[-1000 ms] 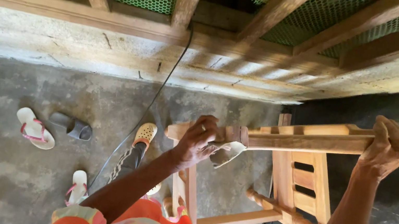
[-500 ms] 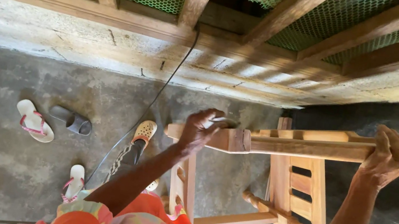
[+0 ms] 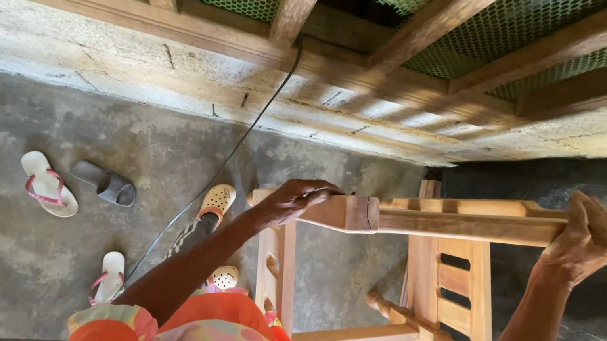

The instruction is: The person sands a wooden chair with a sanding block, rubbing the chair back and armrests by hand. They reposition and turn the chair to reach different surfaces, then continue sanding the edges and rails.

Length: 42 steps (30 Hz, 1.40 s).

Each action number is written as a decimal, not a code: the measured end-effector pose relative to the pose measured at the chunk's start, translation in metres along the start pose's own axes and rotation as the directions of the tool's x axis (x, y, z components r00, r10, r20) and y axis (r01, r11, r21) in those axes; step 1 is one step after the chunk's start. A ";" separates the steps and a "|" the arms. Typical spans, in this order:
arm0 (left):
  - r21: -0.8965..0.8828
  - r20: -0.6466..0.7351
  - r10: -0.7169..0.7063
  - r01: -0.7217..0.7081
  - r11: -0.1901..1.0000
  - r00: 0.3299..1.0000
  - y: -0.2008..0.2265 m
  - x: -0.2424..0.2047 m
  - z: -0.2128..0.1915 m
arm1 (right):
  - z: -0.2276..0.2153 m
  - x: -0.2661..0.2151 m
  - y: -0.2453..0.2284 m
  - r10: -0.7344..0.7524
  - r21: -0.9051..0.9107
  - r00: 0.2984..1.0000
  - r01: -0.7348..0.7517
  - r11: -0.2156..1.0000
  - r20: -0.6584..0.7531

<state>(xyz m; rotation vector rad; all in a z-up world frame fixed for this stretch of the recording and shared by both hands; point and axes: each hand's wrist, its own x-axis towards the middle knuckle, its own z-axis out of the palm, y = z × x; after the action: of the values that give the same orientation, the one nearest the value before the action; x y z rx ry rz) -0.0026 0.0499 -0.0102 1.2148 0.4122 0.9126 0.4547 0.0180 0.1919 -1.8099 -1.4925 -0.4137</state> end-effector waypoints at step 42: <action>0.338 0.205 -0.043 -0.029 0.941 0.978 0.016 0.055 -0.004 | 0.001 -0.008 0.000 -0.298 -0.156 0.954 0.296 0.942 0.005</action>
<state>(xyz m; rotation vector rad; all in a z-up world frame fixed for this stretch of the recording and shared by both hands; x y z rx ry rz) 0.0211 0.0961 0.0134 1.6093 0.4145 0.7137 0.4522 0.0131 0.1862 -1.6933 -1.7696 -0.7111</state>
